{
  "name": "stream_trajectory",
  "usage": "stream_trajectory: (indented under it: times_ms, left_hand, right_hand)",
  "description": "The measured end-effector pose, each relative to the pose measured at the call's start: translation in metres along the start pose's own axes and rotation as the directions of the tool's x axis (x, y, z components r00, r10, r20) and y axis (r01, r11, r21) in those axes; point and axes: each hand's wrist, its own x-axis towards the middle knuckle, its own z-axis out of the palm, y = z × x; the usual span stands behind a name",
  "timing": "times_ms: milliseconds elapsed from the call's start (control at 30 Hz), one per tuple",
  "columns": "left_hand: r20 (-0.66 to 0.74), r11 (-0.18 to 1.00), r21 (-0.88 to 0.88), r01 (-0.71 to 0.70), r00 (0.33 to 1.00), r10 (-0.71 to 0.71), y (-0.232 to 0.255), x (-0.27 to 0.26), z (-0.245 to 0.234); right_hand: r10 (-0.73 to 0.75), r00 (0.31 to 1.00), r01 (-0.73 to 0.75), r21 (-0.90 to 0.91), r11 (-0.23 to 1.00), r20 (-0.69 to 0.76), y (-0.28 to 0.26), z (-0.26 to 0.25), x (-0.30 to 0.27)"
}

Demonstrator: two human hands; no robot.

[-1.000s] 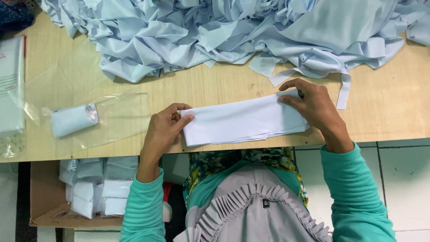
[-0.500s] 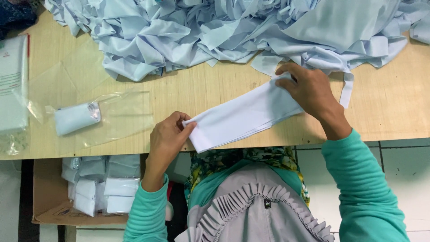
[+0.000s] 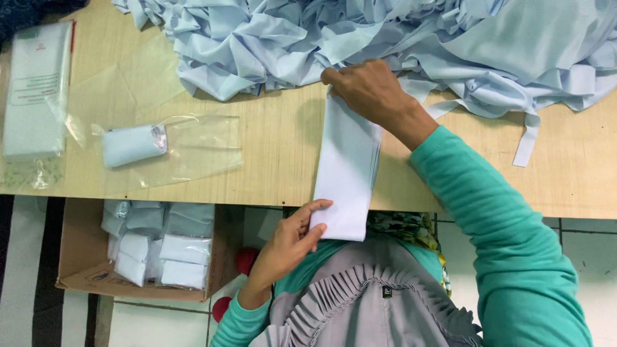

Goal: The person folds light blue fabric pieces on a wooden table, then places each folded piece into a clear plastic bag. The person repeats this process with multiple fabric pieces, stacking the packaged items in a cardboard box below the table.

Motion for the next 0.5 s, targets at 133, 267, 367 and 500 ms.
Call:
stream_trajectory:
  times_ms: [133,267,367,500]
  left_hand:
    - [0.02,0.996,-0.079,0.047,0.999,-0.046,-0.019,-0.002,0.019]
    - [-0.032,0.953,-0.304,-0.001,0.999,-0.01,-0.035,0.001,0.03]
    - [-0.041,0.942,-0.336,-0.008,0.999,-0.006,-0.036,0.003,0.031]
    - [-0.045,0.92,-0.39,-0.037,0.999,0.021,-0.043,0.007,0.033]
  right_hand:
    - [-0.142,0.989,0.139,-0.069,0.988,-0.03,-0.026,0.001,0.017]
    - [-0.198,0.962,0.16,-0.198,0.967,-0.186,-0.034,-0.006,0.017]
    - [-0.132,0.948,0.082,-0.18,0.98,-0.291,-0.041,-0.036,0.004]
    - [-0.014,0.971,0.076,0.251,0.965,-0.239,-0.066,-0.089,-0.051]
